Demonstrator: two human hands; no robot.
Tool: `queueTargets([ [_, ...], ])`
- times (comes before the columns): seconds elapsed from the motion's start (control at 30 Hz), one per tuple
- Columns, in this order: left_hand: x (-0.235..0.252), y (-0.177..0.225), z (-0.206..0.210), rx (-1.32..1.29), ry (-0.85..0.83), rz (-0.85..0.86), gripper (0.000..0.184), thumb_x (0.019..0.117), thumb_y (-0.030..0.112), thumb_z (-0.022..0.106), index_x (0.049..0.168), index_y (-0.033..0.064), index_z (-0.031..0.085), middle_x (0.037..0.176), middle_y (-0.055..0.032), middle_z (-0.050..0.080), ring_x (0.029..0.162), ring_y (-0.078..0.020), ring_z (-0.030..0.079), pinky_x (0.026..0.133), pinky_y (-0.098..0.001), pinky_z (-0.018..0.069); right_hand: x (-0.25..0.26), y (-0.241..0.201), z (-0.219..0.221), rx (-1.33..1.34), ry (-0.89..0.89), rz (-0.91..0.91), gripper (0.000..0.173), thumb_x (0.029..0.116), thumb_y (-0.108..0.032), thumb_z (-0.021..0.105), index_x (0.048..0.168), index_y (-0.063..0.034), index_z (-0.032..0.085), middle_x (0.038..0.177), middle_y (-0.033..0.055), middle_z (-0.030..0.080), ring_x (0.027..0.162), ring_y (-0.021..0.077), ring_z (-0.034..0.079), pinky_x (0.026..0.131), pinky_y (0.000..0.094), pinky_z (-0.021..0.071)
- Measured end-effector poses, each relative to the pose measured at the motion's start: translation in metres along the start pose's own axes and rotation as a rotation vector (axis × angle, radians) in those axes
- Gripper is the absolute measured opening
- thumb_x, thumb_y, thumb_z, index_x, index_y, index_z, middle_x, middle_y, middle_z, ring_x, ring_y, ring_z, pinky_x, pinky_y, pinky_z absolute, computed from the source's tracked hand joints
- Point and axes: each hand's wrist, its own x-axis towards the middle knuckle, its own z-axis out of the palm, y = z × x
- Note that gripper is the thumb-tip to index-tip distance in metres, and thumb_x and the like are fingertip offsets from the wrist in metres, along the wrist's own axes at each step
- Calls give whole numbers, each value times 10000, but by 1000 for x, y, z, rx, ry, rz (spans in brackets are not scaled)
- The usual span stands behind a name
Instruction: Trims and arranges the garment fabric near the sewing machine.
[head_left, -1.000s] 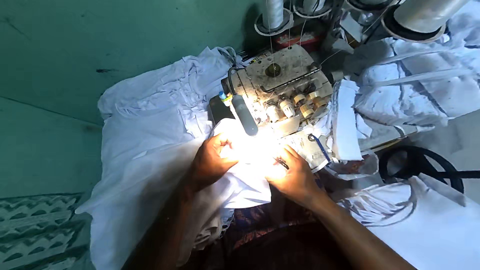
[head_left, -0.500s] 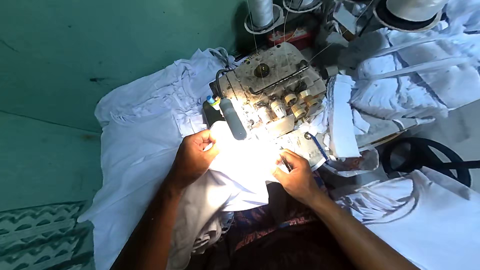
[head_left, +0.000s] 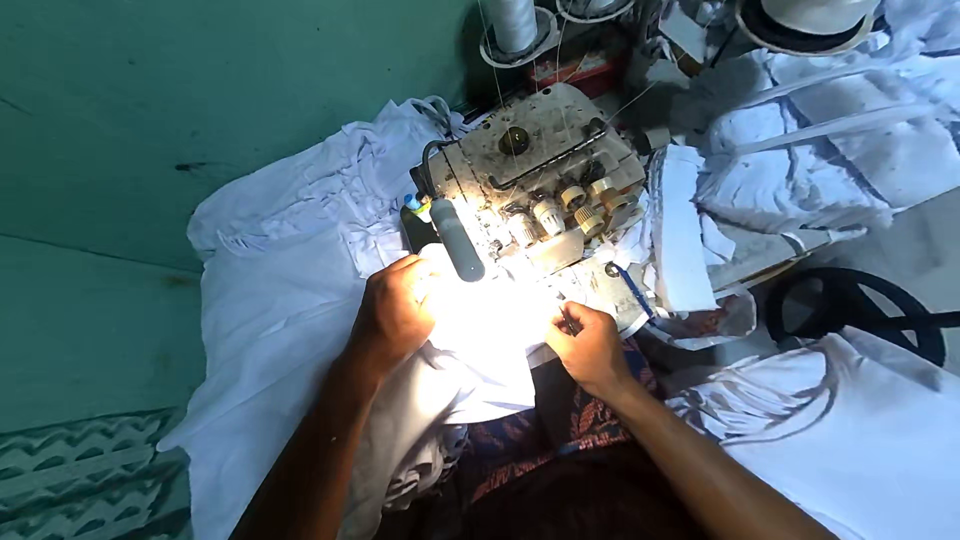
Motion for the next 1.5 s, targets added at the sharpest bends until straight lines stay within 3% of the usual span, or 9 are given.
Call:
queueTargets([
  [0.17, 2, 9, 4, -76, 23, -8, 110, 867, 85, 654, 961, 92, 711, 1020, -5, 702, 919, -62, 670, 799, -277, 571, -9, -9, 5, 133, -25, 42, 229, 772, -155, 714, 990, -112, 663, 723, -69, 594, 583, 13, 544, 538, 199, 476],
  [0.3, 5, 9, 16, -15, 57, -31, 71, 883, 134, 678, 918, 90, 721, 1060, -33, 719, 978, -128, 691, 849, -372, 575, -3, -11, 18, 108, -78, 27, 373, 864, -151, 652, 1217, -30, 662, 742, -8, 615, 555, 72, 581, 535, 271, 545],
  [0.47, 3, 13, 22, 84, 71, -150, 81, 889, 170, 712, 896, 91, 730, 1025, -51, 709, 938, -195, 692, 792, -461, 572, 4, -2, 22, -110, 3, -177, 193, 942, -225, 634, 964, -119, 794, 812, -17, 736, 735, 45, 681, 702, 252, 579],
  [0.57, -3, 14, 25, 114, 82, -173, 74, 873, 168, 716, 898, 99, 728, 1002, -44, 704, 904, -204, 691, 752, -460, 570, -6, 7, 10, -223, 19, -229, 153, 894, -244, 668, 841, -127, 752, 775, -16, 665, 711, 81, 624, 657, 279, 536],
  [0.97, 22, 7, 37, -143, 195, -104, 193, 915, 110, 625, 1050, -20, 666, 1039, -177, 664, 983, -265, 651, 883, -470, 516, -9, -23, 6, 216, -183, -32, 174, 952, -136, 576, 833, -99, 698, 652, -67, 573, 574, -4, 518, 532, 186, 432],
  [1.17, 36, 8, 25, -78, 146, -183, 123, 939, 84, 642, 939, -40, 646, 919, -205, 655, 878, -333, 663, 798, -553, 520, 5, -29, 24, 247, -109, 4, 180, 970, -143, 581, 870, -75, 714, 677, -44, 610, 596, 9, 560, 561, 200, 477],
  [1.27, 29, 1, 11, -258, 77, -220, 67, 943, 84, 675, 1009, 79, 663, 707, -23, 629, 609, -134, 606, 567, -363, 525, 12, -30, 27, 147, -65, -23, 155, 938, -152, 611, 856, -86, 725, 680, -38, 623, 618, 23, 576, 587, 230, 493],
  [1.33, 14, 3, 1, -586, -78, -393, 189, 944, 25, 624, 1109, 89, 689, 760, -19, 696, 639, -97, 645, 586, -300, 555, 8, -28, 23, 55, -9, -105, 109, 912, -160, 636, 900, -94, 721, 716, -35, 630, 645, 31, 582, 610, 229, 503],
  [1.5, -34, 21, -4, -1158, -250, -620, 90, 893, 38, 637, 815, 83, 624, 610, 6, 634, 517, -52, 598, 520, -192, 515, -15, 1, -12, 134, 44, -341, 279, 1065, -225, 525, 1005, -42, 727, 760, -27, 645, 626, 13, 586, 562, 206, 524],
])
